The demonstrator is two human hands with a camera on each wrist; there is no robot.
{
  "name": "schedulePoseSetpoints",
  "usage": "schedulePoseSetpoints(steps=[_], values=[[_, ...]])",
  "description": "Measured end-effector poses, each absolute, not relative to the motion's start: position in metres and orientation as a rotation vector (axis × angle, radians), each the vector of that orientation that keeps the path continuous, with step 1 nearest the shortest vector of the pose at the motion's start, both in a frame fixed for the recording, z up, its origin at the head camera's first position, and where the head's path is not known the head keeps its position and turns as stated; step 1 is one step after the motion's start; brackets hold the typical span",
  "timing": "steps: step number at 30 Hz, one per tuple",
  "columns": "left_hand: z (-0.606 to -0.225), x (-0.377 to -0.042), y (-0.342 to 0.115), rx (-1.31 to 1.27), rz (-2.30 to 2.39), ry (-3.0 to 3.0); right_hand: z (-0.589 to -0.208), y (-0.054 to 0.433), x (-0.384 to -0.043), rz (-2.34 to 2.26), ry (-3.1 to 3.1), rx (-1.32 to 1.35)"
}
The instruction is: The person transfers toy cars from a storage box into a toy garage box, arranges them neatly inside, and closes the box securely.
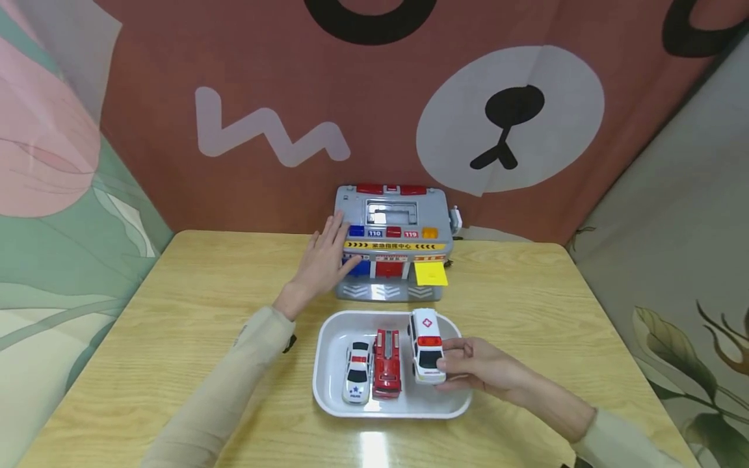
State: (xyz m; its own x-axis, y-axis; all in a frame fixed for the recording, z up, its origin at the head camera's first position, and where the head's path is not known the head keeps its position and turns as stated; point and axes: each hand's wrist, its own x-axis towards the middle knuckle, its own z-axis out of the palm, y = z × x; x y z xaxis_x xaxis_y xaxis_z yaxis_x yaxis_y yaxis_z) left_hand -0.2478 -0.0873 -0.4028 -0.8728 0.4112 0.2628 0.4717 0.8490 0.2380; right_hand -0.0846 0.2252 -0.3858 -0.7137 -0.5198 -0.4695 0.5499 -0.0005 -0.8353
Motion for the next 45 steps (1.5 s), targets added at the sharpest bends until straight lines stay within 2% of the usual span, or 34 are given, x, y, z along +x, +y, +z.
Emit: schedulePoseSetpoints(steps=[13,19,30,45], values=[[-0.401,-0.256,-0.085,-0.688,-0.451,-2.798,-0.39,0.299,-0.117,-1.87,1.52,0.039],[-0.401,-0.257,-0.085,-0.69,-0.467,-2.813,-0.397,0.318,-0.136,-1.962,1.505,0.135],[-0.407,-0.251,-0.089,-0.673,-0.499,-2.824,-0.415,0.285,-0.166,-1.87,1.633,0.283],[-0.406,-0.248,-0.088,-0.683,-0.498,-2.796,-0.422,0.239,-0.192,-1.658,1.795,0.221]])
